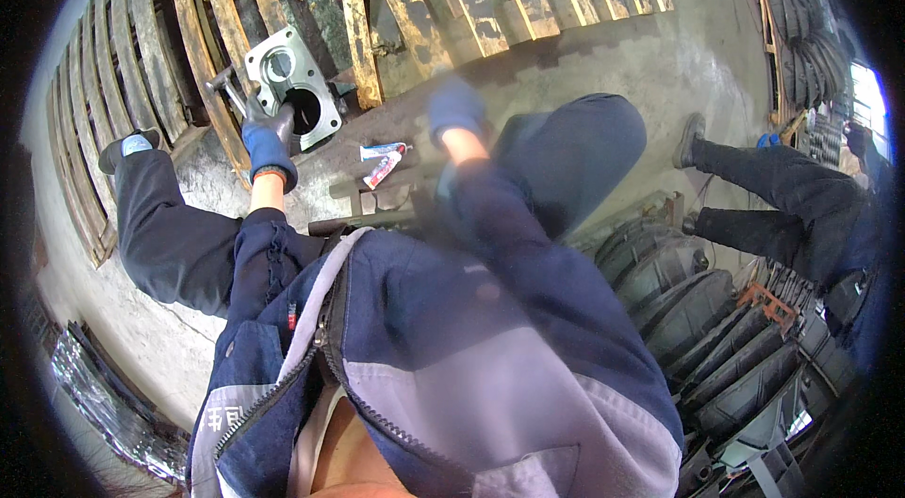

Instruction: The person sits on the floor and cleans a metal part using a hammer and a cloth. They repeatedly strike and wipe the part, then place it on a table with other similar parts.

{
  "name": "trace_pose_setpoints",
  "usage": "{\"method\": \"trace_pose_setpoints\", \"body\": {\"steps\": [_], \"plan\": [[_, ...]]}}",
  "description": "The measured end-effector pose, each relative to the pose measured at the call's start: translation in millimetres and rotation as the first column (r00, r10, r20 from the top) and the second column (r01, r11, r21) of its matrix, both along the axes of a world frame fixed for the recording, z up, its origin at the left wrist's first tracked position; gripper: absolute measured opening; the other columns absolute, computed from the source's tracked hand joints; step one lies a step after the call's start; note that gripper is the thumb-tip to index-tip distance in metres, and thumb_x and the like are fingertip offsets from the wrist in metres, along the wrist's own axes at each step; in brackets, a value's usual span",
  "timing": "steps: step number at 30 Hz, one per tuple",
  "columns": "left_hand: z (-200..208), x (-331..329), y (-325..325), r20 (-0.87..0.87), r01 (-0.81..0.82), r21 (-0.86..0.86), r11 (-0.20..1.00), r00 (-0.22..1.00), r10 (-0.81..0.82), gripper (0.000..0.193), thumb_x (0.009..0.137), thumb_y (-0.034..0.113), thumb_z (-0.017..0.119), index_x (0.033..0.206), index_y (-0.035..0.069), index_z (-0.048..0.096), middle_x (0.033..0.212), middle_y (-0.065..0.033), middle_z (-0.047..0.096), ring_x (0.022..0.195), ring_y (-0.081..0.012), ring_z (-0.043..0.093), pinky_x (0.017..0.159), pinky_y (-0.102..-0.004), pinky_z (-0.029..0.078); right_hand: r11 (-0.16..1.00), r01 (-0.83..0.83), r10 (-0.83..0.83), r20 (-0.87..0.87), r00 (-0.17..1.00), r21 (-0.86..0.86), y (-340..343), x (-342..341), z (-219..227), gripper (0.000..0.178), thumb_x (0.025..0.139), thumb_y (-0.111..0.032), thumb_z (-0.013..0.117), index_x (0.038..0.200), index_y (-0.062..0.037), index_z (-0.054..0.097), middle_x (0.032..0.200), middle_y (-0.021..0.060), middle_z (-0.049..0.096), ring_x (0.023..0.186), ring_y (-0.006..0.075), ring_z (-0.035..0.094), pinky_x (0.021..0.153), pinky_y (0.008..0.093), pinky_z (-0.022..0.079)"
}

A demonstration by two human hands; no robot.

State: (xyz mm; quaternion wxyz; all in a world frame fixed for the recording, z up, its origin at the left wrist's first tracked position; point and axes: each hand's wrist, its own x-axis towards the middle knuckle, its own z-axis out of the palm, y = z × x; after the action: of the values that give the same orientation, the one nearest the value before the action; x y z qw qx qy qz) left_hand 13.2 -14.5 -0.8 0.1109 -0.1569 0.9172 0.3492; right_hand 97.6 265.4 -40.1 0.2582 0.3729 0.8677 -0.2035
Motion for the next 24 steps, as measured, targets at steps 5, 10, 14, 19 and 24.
{"method": "trace_pose_setpoints", "body": {"steps": [5, 10, 14, 19, 24], "plan": [[-7, 0, -3, 0.002, -0.032, 0.061, 0.998, 0.999, 0.032, 0.078, 0.071, 0.021, 0.067, 0.143, -0.001, 0.045, 0.123, -0.0296, 0.063, 0.112, -0.0401, 0.064, 0.094, -0.0392, 0.05, 0.998, -0.041, 0.042, -0.021, 0.999, 0.042, -2, -1, 1, 0.035, 0.093, -0.034, 0.056, 0.117, -0.0109, 0.068, 0.116, 0.0206, 0.069, 0.111, 0.0392, 0.065, 0.092, 0.0473, 0.053], [-12, -2, -3, -0.018, -0.037, -0.005, 0.999, 0.999, 0.037, 0.076, 0.072, 0.022, 0.067, 0.143, 0.005, 0.047, 0.119, -0.0309, 0.064, 0.11, -0.0425, 0.064, 0.092, -0.0409, 0.05, 0.992, 0.122, -0.122, -0.055, 0.991, 0.008, -2, -1, 7, 0.032, 0.094, -0.032, 0.054, 0.115, -0.0127, 0.068, 0.115, 0.0204, 0.069, 0.111, 0.0392, 0.065, 0.092, 0.0476, 0.053], [-9, 0, -2, 0.004, -0.067, 0.077, 0.995, 0.998, 0.067, 0.076, 0.071, 0.022, 0.066, 0.142, 0.003, 0.046, 0.116, -0.0324, 0.064, 0.106, -0.0435, 0.064, 0.091, -0.0412, 0.05, 0.998, 0.018, -0.018, -0.007, 1.0, 0.066, -5, -2, 8, 0.03, 0.095, -0.027, 0.055, 0.113, -0.0081, 0.071, 0.115, 0.0189, 0.07, 0.11, 0.0387, 0.066, 0.089, 0.0478, 0.054], [-10, 4, -4, -0.052, -0.021, 0.047, 0.999, 0.998, 0.024, 0.074, 0.071, 0.023, 0.066, 0.138, -0.002, 0.048, 0.118, -0.0307, 0.065, 0.108, -0.0405, 0.065, 0.091, -0.04, 0.05, 0.993, 0.099, -0.094, -0.081, 0.992, 0.059, -5, 1, 3, 0.028, 0.095, -0.024, 0.057, 0.109, -0.0067, 0.074, 0.114, 0.0182, 0.071, 0.108, 0.0376, 0.068, 0.088, 0.0476, 0.055], [-9, 2, -4, -0.095, 0.019, 0.068, 0.998, 0.995, -0.013, 0.079, 0.071, 0.022, 0.066, 0.143, -0.001, 0.044, 0.119, -0.0304, 0.065, 0.107, -0.04, 0.065, 0.09, -0.0385, 0.05, 0.996, 0.047, -0.045, -0.029, 0.999, 0.075, -3, -1, -3, 0.025, 0.093, -0.023, 0.058, 0.107, -0.0097, 0.075, 0.113, 0.0169, 0.072, 0.108, 0.0367, 0.068, 0.088, 0.0478, 0.055]]}}
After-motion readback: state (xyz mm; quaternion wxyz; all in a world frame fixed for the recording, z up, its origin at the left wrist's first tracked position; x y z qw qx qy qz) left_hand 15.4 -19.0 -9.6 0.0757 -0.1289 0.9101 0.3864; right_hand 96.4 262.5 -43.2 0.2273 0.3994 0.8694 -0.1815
